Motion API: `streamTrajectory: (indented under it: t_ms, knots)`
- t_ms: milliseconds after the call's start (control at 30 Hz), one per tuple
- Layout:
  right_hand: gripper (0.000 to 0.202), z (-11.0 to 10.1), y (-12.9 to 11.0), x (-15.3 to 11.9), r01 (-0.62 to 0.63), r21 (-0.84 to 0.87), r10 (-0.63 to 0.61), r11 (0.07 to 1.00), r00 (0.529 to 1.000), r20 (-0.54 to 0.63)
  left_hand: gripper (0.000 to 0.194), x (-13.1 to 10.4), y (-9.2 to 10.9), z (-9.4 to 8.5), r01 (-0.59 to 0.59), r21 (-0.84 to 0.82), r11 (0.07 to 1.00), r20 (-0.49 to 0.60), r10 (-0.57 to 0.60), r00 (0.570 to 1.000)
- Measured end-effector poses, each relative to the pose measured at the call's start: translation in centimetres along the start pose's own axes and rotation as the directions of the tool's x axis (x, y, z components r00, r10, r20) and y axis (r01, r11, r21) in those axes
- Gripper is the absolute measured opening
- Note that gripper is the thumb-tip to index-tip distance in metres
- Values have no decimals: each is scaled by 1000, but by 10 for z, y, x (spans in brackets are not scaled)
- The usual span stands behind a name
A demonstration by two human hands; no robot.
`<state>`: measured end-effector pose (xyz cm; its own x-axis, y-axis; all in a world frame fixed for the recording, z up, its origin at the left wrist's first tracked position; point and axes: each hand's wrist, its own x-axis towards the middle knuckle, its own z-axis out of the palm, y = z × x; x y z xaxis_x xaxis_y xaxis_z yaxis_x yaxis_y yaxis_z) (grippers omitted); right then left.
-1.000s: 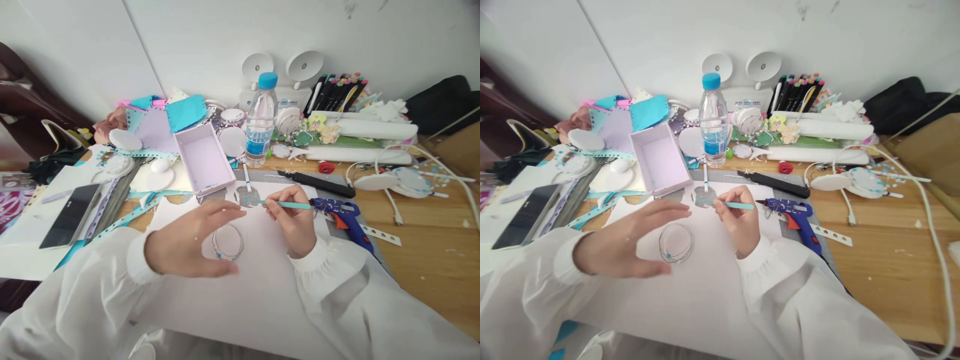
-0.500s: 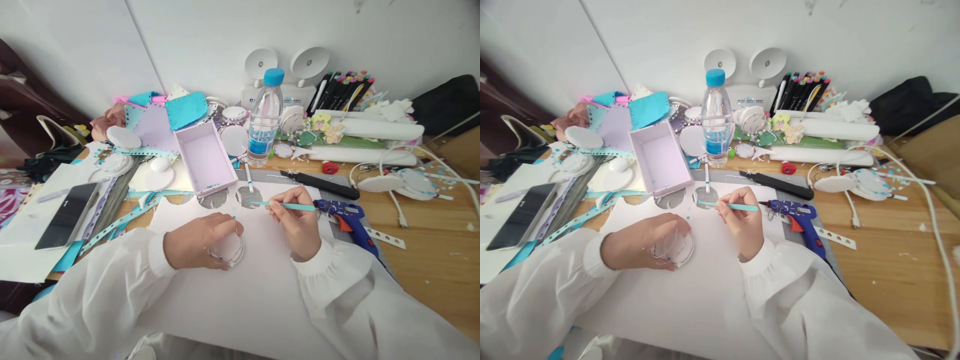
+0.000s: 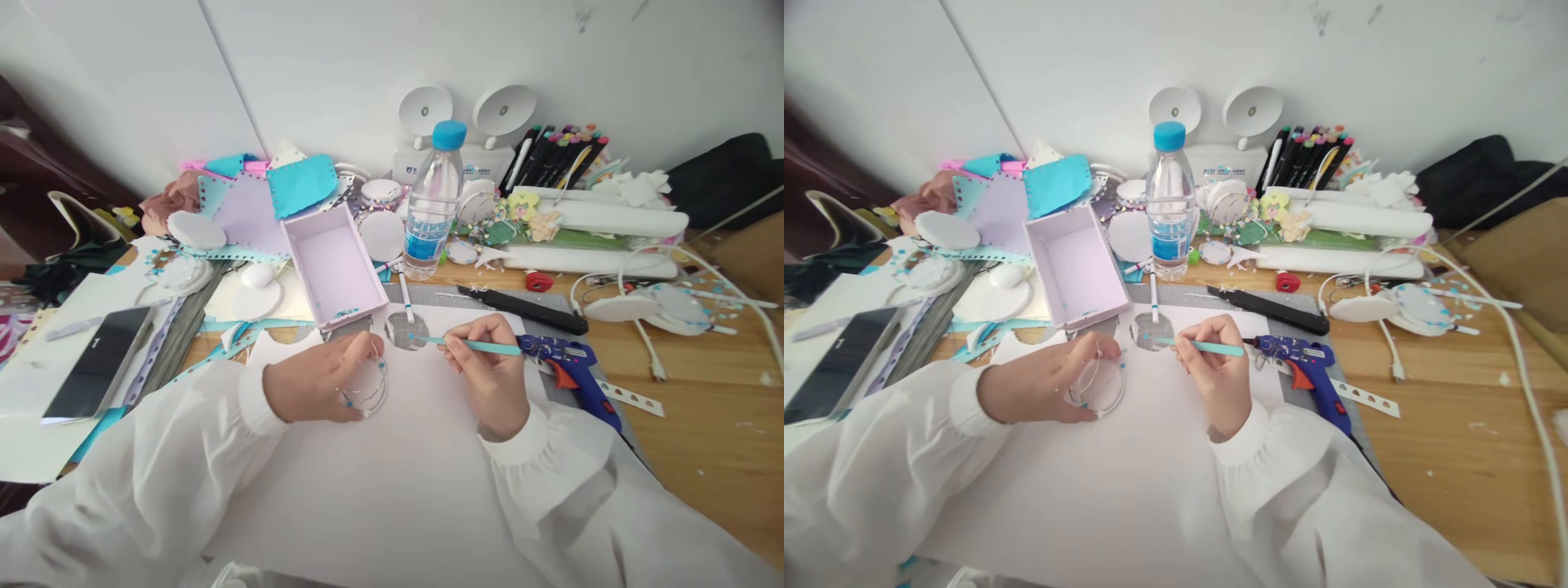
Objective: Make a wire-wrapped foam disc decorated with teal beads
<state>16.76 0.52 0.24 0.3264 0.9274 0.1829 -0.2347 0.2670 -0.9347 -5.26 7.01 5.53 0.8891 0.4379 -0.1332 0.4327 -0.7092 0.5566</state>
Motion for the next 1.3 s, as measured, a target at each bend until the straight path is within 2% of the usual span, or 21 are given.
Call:
streamTrajectory:
  t_ms: [200, 333, 433, 533, 700, 967, 1067, 1200, 1267, 1300]
  knots:
    - [24, 0, -1, -1, -6, -13, 6, 1000, 1000, 1, 68, 0, -7, 4, 39, -34, 999, -17, -40, 999]
    - [25, 0, -1, -1, 1, -24, -1, 1000, 1000, 0, 83, -1, -10, 3, -77, -12, 997, -27, 77, 997]
    - [25, 0, 0, -1, 9, -33, -9, 999, 1000, -4, 90, -3, -8, 1, -140, -6, 990, -85, 139, 987]
    - [26, -1, 1, -2, 7, -29, -7, 1000, 1000, 0, 80, -5, -5, 1, -128, -11, 992, -106, 126, 986]
    - [26, -1, 2, -2, 13, -11, -13, 1000, 1000, 12, 60, -9, -3, 3, -60, -74, 995, -82, 54, 995]
    - [27, -1, -1, -3, 37, -38, -37, 999, 999, 8, 57, -12, -5, 2, -88, -132, 987, -124, 71, 990]
    - [25, 0, -7, -6, 80, -66, -80, 995, 997, 6, 64, -11, -7, 2, -66, -130, 989, -149, 46, 988]
    - [22, 0, -25, -18, 179, -178, -177, 968, 984, 24, 88, -14, -10, -4, -34, -125, 992, -154, 14, 988]
    - [21, 0, -38, -27, 259, -253, -255, 932, 966, 50, 98, -18, -8, -11, -79, -117, 990, -202, 54, 978]
    - [21, 0, -44, -32, 317, -295, -307, 901, 948, 81, 95, -22, -4, -14, -93, -112, 989, -255, 62, 965]
